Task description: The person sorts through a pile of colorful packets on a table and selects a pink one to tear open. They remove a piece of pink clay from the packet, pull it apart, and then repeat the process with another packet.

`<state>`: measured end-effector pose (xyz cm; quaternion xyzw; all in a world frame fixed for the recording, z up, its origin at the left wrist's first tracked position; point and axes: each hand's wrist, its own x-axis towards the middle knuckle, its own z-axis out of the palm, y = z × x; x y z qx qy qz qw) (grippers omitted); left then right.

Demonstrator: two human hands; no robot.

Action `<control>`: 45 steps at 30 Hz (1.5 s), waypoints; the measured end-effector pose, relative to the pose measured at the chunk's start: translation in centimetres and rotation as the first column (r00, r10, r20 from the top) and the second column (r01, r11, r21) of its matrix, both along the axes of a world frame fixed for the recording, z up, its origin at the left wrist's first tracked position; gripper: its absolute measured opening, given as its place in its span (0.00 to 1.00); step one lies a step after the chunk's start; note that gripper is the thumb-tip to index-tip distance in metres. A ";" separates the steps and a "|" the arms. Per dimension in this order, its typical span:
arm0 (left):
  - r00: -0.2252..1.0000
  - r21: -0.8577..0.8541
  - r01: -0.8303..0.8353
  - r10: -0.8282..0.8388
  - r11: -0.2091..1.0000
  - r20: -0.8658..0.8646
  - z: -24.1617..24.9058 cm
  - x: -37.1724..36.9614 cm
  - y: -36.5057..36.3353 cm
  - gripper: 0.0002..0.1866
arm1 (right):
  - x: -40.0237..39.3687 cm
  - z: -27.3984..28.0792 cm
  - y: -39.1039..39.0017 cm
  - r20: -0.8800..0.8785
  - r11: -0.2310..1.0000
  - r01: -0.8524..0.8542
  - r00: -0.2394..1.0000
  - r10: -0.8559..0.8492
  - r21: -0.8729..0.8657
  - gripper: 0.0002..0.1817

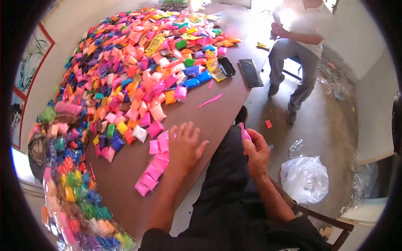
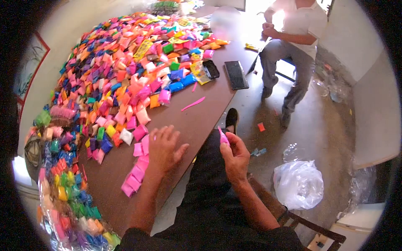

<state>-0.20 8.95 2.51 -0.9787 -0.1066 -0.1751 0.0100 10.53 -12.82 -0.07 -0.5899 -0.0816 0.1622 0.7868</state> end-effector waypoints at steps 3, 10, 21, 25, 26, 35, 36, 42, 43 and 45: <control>0.987 -0.022 -0.133 0.130 0.991 -0.091 -0.1 -2.0 1.8 0.27 | -1.2 -0.8 0.2 0.002 0.996 -0.069 0.998 0.069 -0.065 0.23; 0.983 0.010 -0.184 0.184 0.983 -0.023 -2.6 -9.3 3.4 0.26 | -1.9 -2.5 1.6 0.134 0.989 -0.092 0.985 0.108 -0.116 0.21; 0.955 0.026 -0.297 0.297 0.955 -0.018 -0.1 -15.3 4.0 0.26 | -2.8 0.1 5.0 0.738 0.900 0.074 0.603 0.303 -0.430 0.19; 0.959 -0.094 -0.263 0.270 0.960 0.080 2.0 -11.3 3.2 0.24 | -4.2 -0.2 6.8 0.773 0.850 0.060 0.454 0.443 -0.523 0.21; 0.961 -0.134 -0.254 0.265 0.958 0.075 2.2 -10.1 3.5 0.23 | -4.4 -0.5 7.4 0.772 0.836 0.059 0.425 0.473 -0.545 0.21; 0.999 -0.310 0.033 -0.020 0.950 0.044 2.0 7.8 3.4 0.17 | -5.4 -3.8 7.9 0.759 0.829 -0.002 0.400 0.514 -0.560 0.18; 1.000 -0.313 0.023 -0.021 0.950 0.011 1.7 9.5 3.5 0.17 | -5.3 -3.7 7.8 0.757 0.829 -0.003 0.404 0.513 -0.560 0.19; 1.000 -0.301 -0.011 0.004 0.954 -0.025 -1.4 15.3 5.2 0.14 | -5.0 -3.6 7.6 0.756 0.853 -0.030 0.448 0.477 -0.521 0.21; 1.000 -0.348 -0.015 0.009 0.937 -0.017 -1.8 15.6 5.5 0.13 | -4.9 -3.5 7.6 0.755 0.856 -0.040 0.451 0.476 -0.515 0.21; 1.000 -0.440 -0.023 0.025 0.898 -0.002 -2.8 16.1 6.3 0.11 | -4.8 -3.4 7.5 0.753 0.861 -0.062 0.456 0.474 -0.505 0.22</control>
